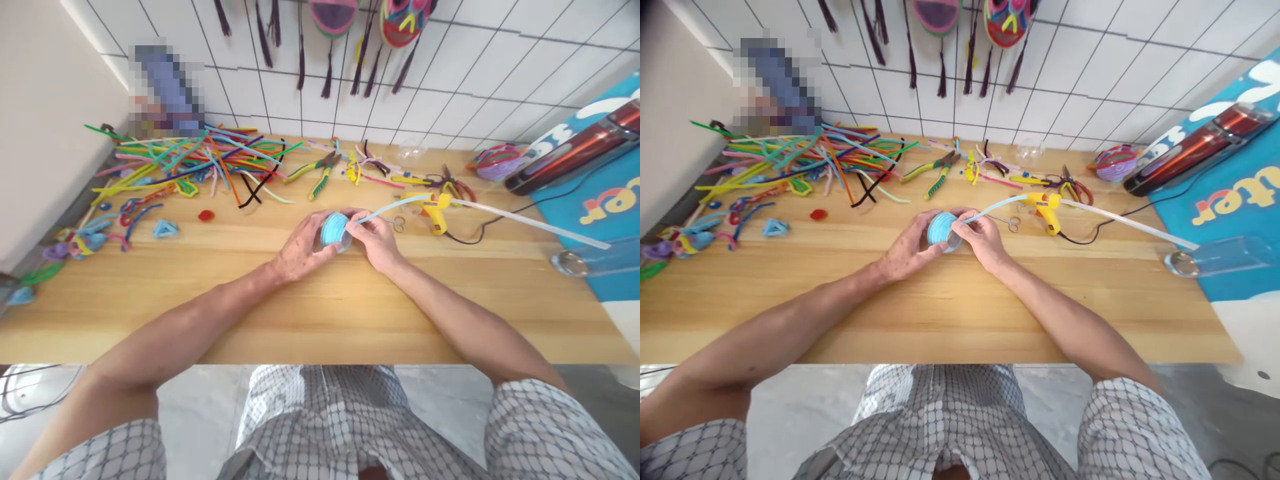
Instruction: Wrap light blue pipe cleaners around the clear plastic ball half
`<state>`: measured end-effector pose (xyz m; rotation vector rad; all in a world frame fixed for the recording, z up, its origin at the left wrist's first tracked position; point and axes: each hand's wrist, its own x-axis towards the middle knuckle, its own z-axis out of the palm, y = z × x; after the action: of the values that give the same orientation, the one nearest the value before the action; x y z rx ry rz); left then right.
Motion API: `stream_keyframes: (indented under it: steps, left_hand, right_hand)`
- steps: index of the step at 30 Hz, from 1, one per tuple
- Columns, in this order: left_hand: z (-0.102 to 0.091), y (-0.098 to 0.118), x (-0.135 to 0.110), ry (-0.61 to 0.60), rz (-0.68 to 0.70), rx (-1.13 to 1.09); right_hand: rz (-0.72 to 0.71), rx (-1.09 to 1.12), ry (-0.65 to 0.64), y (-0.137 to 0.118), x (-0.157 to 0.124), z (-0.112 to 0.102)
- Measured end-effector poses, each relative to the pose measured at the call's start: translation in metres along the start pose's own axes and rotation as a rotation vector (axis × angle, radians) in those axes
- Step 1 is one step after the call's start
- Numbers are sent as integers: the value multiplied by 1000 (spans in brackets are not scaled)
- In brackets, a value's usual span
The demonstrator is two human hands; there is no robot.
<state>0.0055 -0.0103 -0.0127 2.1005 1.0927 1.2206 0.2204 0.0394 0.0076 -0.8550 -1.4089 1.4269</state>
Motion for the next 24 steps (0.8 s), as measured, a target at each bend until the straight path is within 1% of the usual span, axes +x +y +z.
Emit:
stream_keyframes:
  steps: [4,11,18,24]
  left_hand:
    - [-3,0,-1,-27,-22,-30]
    - [-5,3,-1,-81,-12,-71]
    - [-6,8,-1,-54,-77,-124]
    - [-6,8,-2,-77,-120,-149]
  right_hand:
    - [-13,-22,0,0,-1,-1]
    - [-26,-41,-6,-2,-2,-2]
    - [-21,-71,-22,-1,-5,0]
    - [-12,-79,-30,-2,-7,0]
